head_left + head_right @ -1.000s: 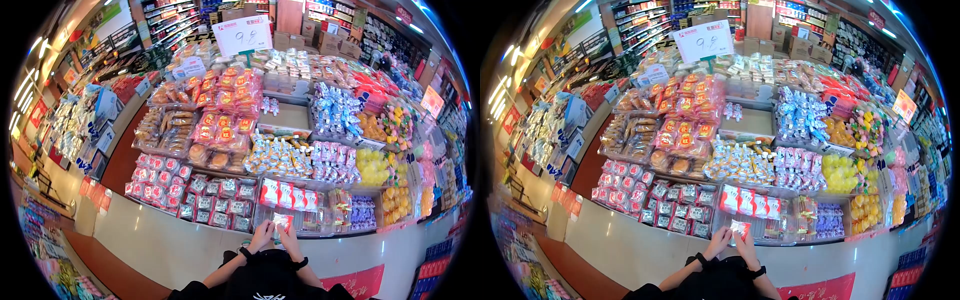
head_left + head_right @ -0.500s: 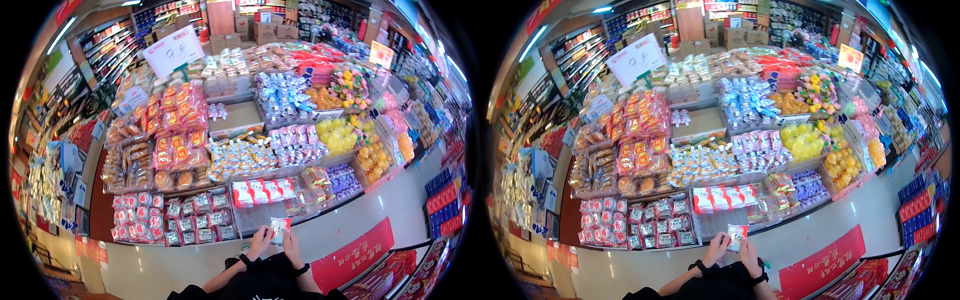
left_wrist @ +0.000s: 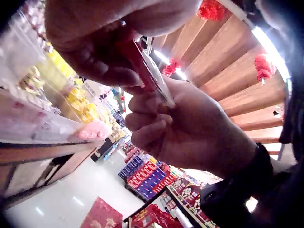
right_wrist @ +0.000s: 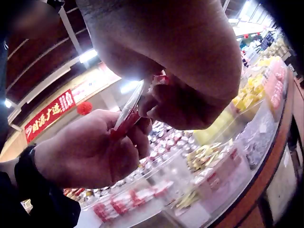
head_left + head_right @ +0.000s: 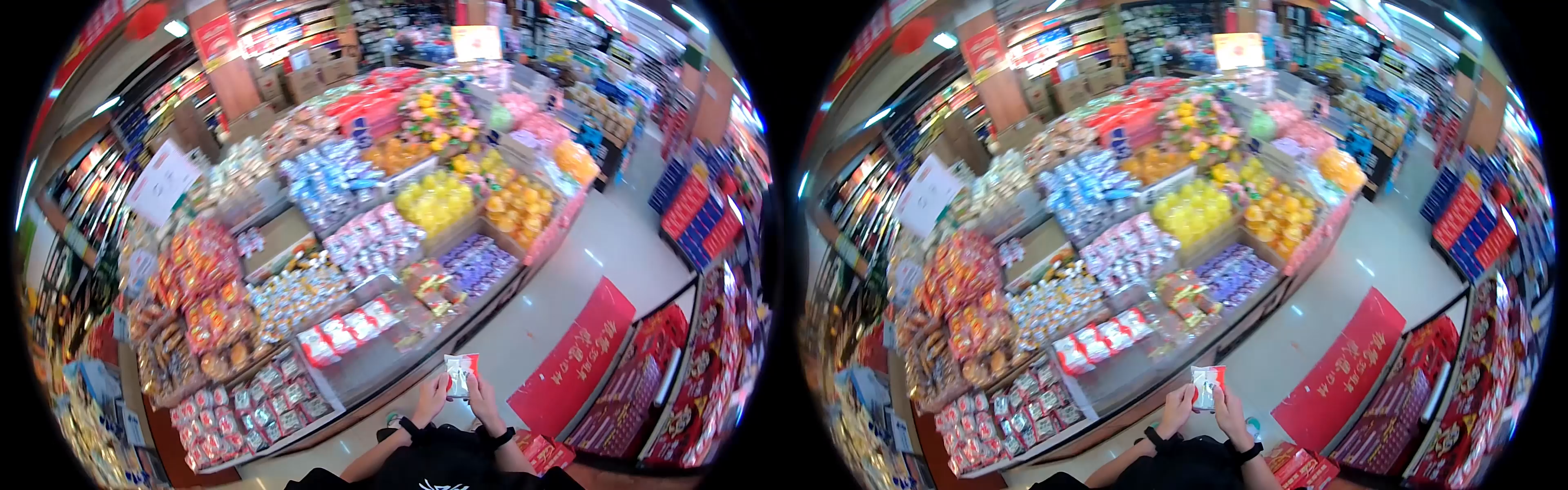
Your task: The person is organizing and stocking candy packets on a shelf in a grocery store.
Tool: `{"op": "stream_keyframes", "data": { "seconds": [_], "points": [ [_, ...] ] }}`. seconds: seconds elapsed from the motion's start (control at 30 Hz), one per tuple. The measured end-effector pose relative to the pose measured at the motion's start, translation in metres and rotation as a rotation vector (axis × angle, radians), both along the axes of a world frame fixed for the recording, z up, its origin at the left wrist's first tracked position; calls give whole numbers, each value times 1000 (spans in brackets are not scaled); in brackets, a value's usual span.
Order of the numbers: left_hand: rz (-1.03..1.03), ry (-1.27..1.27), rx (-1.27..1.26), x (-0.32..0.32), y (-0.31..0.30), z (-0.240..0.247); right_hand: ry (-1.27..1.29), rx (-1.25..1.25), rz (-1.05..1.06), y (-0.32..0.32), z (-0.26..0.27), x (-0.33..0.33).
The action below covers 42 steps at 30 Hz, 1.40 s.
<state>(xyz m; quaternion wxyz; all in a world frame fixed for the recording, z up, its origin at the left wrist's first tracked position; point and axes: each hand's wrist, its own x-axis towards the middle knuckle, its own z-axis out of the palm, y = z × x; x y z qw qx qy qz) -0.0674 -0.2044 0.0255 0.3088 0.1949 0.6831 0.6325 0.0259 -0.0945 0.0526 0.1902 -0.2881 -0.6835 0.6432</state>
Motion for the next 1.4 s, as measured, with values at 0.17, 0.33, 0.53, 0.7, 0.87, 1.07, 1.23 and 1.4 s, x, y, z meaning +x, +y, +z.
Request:
{"op": "stream_keyframes", "data": {
  "seconds": [0.17,0.33,0.53,0.7,0.87,1.07,1.23,1.4],
  "points": [
    [-111,-48,21,41,69,8,-30,2,-173,56,-13,58],
    [-248,-90,34,79,126,10,-79,13,-374,101,1,107],
    [-360,-11,26,128,185,3,-40,85,-457,155,-20,162],
    [-381,75,21,167,228,-7,-35,108,-511,187,-17,203],
    [-374,157,6,189,251,-1,8,92,-554,209,-22,232],
    [-443,211,-38,194,271,-11,-2,50,-636,221,-26,247],
    [-575,138,-25,204,311,-8,-23,104,-765,243,-31,263],
    [-691,117,-17,213,364,-15,-43,55,-888,276,-37,275]
  ]
}}
